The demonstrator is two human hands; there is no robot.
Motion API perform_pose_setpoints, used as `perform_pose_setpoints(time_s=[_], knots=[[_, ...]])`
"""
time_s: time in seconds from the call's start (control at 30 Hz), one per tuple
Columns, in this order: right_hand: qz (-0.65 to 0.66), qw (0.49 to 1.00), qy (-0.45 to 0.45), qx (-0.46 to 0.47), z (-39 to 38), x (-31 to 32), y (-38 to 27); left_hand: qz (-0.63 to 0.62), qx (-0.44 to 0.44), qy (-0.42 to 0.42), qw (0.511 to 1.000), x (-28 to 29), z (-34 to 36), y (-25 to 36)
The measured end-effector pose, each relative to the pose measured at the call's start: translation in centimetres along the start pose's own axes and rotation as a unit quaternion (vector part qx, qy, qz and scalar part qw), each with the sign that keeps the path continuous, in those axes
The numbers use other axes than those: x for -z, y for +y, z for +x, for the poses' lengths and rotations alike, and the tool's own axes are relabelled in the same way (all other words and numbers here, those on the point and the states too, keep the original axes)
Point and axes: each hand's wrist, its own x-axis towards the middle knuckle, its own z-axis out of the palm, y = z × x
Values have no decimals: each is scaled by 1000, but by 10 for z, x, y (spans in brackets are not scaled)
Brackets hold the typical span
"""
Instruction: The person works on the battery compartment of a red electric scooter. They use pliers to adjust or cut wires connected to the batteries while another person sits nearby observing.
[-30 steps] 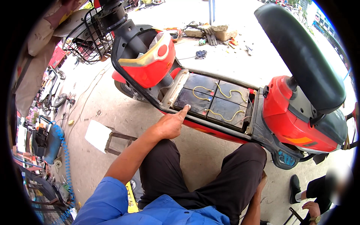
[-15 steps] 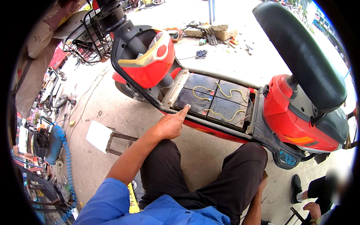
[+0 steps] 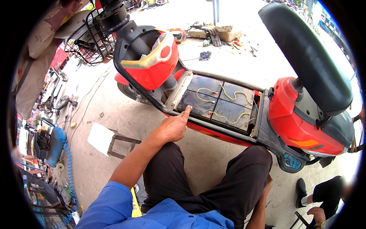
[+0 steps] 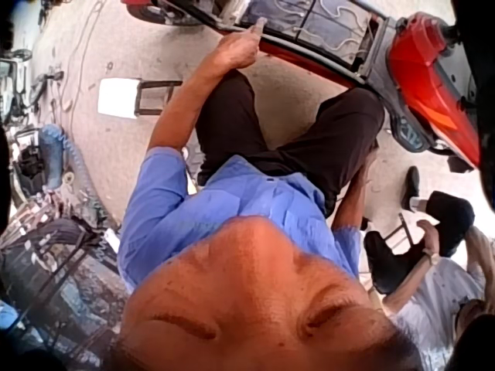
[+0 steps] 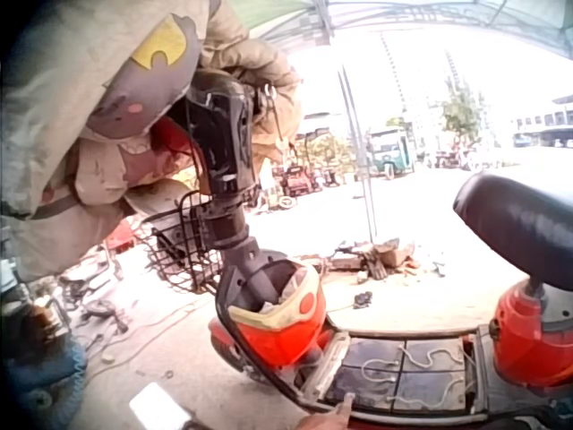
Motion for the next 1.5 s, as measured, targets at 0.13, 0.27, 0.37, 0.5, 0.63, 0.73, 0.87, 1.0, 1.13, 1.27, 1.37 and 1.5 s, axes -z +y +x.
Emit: perform_pose_setpoints(time_s=[0.13, 0.27, 0.37, 0.5, 0.63, 0.73, 0.87, 1.0, 1.13, 1.27, 1.37, 1.5], knots=[[4, 1000, -6, 0, -1, 0, -3, 21, 64, 43, 997, -4, 3, -11], [19, 1000, 5, -7, -4, -2, -10, 26, 135, 43, 990, 4, 5, -13], [21, 1000, 11, 0, -4, -2, -8, 8, 131, 98, 987, 2, 6, -16], [-48, 998, -6, 43, -5, -5, -36, -28, 105, 115, 987, 3, 8, -17], [-84, 994, -34, 53, -4, -4, -52, -78, -9, 159, 984, -20, 12, -31], [-93, 994, -13, 61, -6, -5, -49, -105, -14, 136, 985, -15, 10, -26], [-123, 991, -29, 37, -5, -5, -63, -47, 71, 55, 995, 7, 4, -8], [-102, 994, -23, 30, -6, -3, -62, -33, 100, 75, 992, 8, 6, -3], [-63, 998, -10, 15, -9, -2, -50, -33, 92, 106, 990, 0, 9, -6], [-76, 996, -11, 39, -9, -3, -53, -53, 76, 61, 994, 4, 10, -11], [-77, 996, -29, 46, -6, -5, -58, -83, 9, 100, 991, -3, 6, -17], [-100, 993, -50, 40, -1, 0, -52, -55, 47, 74, 995, 0, 2, -14]])
